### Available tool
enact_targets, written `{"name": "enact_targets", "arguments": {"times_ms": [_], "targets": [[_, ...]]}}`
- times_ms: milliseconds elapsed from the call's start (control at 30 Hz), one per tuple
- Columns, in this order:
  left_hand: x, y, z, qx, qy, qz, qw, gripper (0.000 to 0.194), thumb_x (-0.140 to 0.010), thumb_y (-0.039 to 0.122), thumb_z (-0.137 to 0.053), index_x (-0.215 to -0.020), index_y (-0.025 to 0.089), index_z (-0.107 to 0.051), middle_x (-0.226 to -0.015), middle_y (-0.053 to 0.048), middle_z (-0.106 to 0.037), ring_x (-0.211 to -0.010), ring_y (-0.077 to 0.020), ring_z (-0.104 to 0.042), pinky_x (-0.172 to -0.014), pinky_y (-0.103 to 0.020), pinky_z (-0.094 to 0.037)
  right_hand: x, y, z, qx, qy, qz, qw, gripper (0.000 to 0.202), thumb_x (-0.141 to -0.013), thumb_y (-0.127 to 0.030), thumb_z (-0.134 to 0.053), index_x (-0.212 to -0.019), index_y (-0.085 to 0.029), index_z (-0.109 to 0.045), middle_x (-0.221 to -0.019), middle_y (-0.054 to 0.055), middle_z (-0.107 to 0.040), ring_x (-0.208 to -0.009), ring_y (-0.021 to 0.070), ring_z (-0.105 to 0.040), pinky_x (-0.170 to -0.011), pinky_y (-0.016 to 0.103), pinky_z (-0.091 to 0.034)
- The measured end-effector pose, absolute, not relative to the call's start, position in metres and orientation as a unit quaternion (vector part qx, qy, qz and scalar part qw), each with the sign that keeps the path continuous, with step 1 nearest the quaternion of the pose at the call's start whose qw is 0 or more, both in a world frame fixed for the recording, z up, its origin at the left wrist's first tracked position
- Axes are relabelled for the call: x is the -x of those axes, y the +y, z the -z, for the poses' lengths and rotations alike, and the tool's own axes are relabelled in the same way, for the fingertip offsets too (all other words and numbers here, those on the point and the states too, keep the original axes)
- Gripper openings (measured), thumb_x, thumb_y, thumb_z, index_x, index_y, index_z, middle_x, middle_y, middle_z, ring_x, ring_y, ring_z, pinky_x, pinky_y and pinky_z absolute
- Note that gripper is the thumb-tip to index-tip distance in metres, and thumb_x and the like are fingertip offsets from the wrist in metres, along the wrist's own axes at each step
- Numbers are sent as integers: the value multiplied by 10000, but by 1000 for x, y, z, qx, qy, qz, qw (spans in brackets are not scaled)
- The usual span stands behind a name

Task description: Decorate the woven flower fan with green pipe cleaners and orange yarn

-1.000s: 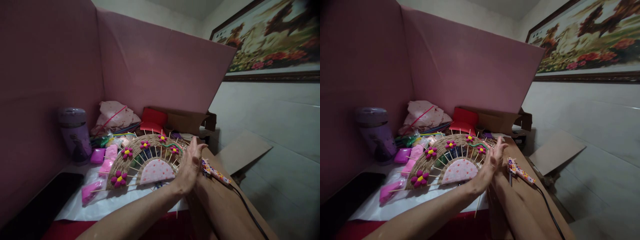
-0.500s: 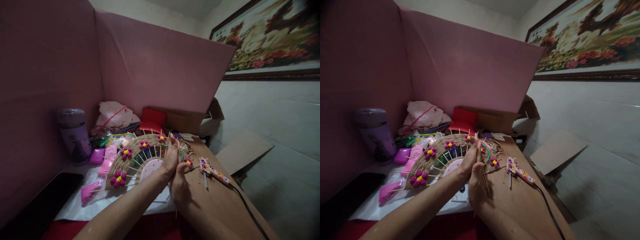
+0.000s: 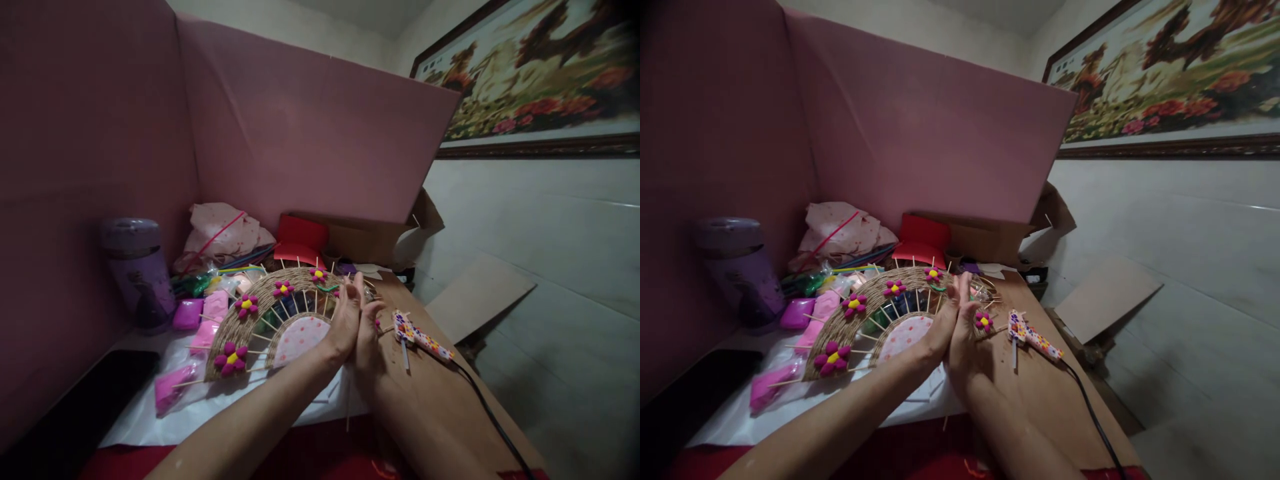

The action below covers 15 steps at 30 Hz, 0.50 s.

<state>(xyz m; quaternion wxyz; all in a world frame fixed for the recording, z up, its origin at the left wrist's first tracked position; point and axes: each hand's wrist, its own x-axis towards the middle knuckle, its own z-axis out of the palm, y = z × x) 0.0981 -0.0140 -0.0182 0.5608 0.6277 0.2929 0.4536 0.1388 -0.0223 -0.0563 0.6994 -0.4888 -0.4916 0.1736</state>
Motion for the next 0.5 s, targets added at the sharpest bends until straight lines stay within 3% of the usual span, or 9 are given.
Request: {"name": "enact_targets", "arguments": {"times_ms": [100, 167, 267, 333, 433, 500], "targets": [[-101, -26, 21, -670, 232, -448, 545, 699, -840, 646, -130, -1364, 271, -402, -1502, 22, -259, -1401, -186, -5, -1146, -364, -32, -152, -8, 58, 396, -491, -190, 752, 503, -908, -453, -236, -1348, -277, -406, -1454, 43, -349, -1402, 193, -125, -1042, 613, -80], [-102, -33, 21, -694, 181, -438, 542, 651, -859, 616, -144, -1352, 294, -422, -1494, 38, -275, -1404, -190, -39, -1145, -358, -24, -163, -2, 58, 453, -438, -170, 758, 458, -896, -428, -303, -1301, -303, -476, -1451, 22, -352, -1399, 214, -126, -1046, 616, -43], [-104, -37, 21, -673, 147, -414, 595, 536, -873, 558, -302, -1302, 298, -492, -1460, 23, -352, -1392, -212, -158, -1140, -364, -63, -186, 5, 54, 556, -318, -130, 757, 462, -884, -463, -322, -1235, -279, -559, -1392, 33, -439, -1372, 240, -219, -1076, 562, -114], [-107, -36, 24, -629, 147, -404, 648, 499, -840, 500, -444, -1252, 240, -552, -1395, -37, -452, -1337, -250, -309, -1111, -392, -188, -201, 9, 49, 571, -275, -111, 765, 525, -868, -525, -314, -1228, -234, -562, -1370, 67, -461, -1347, 254, -281, -1079, 512, -192], [-112, -26, 30, -577, 162, -407, 690, 431, -753, 431, -588, -1047, 129, -680, -1109, -112, -664, -1095, -293, -552, -983, -425, -367, -214, 14, 47, 576, -241, -90, 776, 653, -850, -599, -246, -1218, -144, -539, -1351, 142, -461, -1292, 278, -365, -1058, 477, -260], [-111, -17, 33, -529, 197, -415, 713, 316, -675, 377, -681, -837, 109, -724, -849, -91, -717, -914, -266, -618, -914, -404, -411, -216, 16, 47, 571, -231, -91, 782, 693, -847, -616, -204, -1179, -110, -542, -1315, 173, -483, -1246, 283, -419, -1022, 471, -310]]}}
